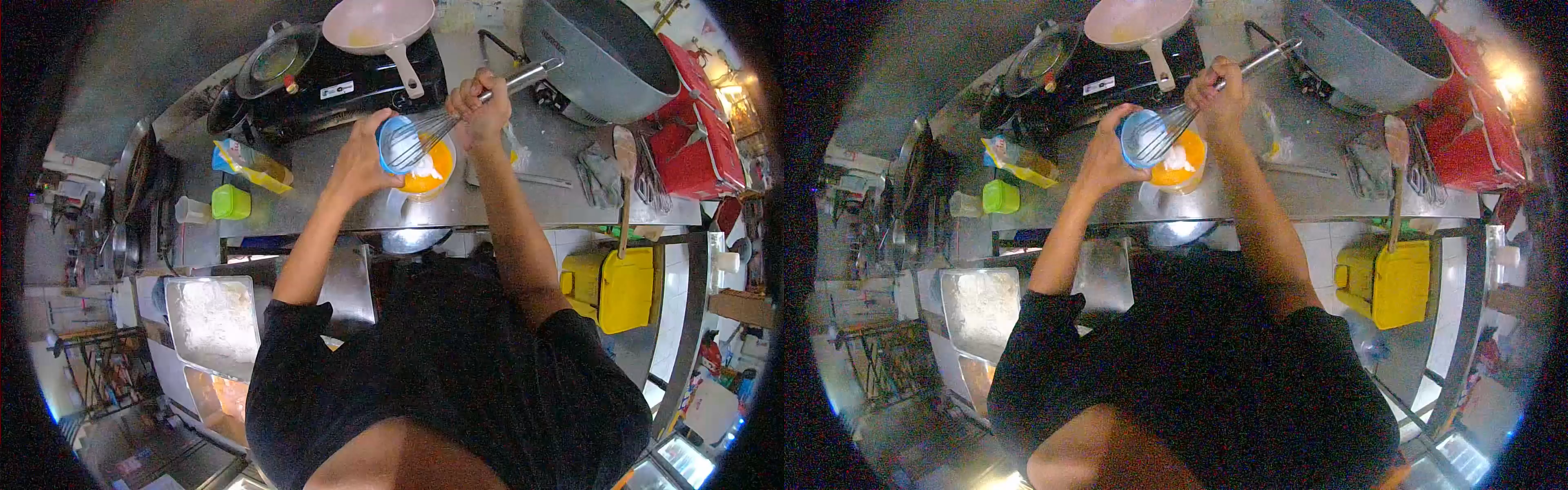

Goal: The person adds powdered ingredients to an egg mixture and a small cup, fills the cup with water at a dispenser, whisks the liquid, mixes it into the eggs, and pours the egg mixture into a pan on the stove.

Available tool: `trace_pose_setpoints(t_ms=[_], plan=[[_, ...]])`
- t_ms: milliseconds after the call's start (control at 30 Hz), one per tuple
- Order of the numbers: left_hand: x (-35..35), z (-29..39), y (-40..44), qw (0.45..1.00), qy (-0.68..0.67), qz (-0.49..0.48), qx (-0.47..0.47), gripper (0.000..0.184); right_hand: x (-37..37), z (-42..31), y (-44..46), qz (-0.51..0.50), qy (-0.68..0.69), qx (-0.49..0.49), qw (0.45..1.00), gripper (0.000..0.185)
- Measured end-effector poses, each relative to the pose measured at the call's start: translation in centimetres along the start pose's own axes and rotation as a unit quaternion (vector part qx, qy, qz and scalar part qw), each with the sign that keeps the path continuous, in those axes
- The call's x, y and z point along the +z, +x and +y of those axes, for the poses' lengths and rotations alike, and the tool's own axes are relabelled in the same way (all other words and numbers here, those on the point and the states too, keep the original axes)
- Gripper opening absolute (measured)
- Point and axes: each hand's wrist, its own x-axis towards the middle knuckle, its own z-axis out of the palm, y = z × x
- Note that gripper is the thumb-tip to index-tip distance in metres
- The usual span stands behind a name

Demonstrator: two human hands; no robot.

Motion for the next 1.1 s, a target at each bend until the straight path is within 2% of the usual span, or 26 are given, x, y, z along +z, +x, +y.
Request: trace_pose_setpoints(t_ms=[67,167,267,333,367,467,567,667,767,867,900,967,1067,1100], plan=[[0.6,-0.3,0.6,0.999,0.001,0.018,0.035,0.092,0.4,0.1,-0.2,0.054,0.011,-0.048,0.997,0.026],[1.0,-0.2,0.9,0.997,0.006,0.009,0.078,0.091,-0.4,-0.7,0.1,0.018,-0.003,0.041,0.999,0.025],[1.0,-0.2,1.1,0.994,0.029,-0.037,0.104,0.100,-0.5,-0.1,-0.3,0.110,-0.030,-0.052,0.992,0.024],[1.6,-0.2,0.9,0.990,0.048,-0.061,0.114,0.105,-0.6,-0.2,-0.1,0.114,-0.087,-0.034,0.989,0.024],[2.2,-0.4,0.5,0.989,0.059,-0.069,0.118,0.105,-0.5,-0.3,0.0,0.113,-0.114,-0.025,0.987,0.023],[1.4,-1.0,0.9,0.983,0.090,-0.085,0.134,0.104,-3.0,1.0,0.0,0.076,0.034,-0.019,0.996,0.019],[1.2,-1.0,0.9,0.978,0.120,-0.067,0.155,0.101,-3.5,1.7,0.3,0.069,-0.005,-0.078,0.995,0.018],[0.8,-0.4,1.1,0.971,0.176,-0.088,0.140,0.099,-4.0,1.5,0.1,-0.021,0.048,0.014,0.999,0.017],[0.6,-0.2,1.0,0.962,0.213,-0.120,0.125,0.097,-3.9,2.4,-0.3,-0.019,0.094,-0.092,0.991,0.013],[1.0,0.1,1.0,0.956,0.231,-0.129,0.126,0.097,-3.0,1.8,-0.7,0.010,-0.010,-0.040,0.999,0.011],[1.3,0.3,0.7,0.955,0.234,-0.133,0.125,0.098,-3.1,1.8,-0.9,-0.014,-0.026,-0.039,0.999,0.011],[1.3,0.0,0.7,0.960,0.222,-0.116,0.124,0.097,-3.0,1.4,-0.7,-0.064,-0.055,-0.044,0.995,0.012],[1.2,-1.1,0.3,0.980,0.147,-0.053,0.123,0.097,-1.8,0.5,-1.5,0.058,-0.019,-0.063,0.996,0.018],[1.2,-1.6,0.3,0.986,0.113,-0.025,0.124,0.097,-2.3,0.5,-1.4,0.025,-0.009,-0.074,0.997,0.019]])
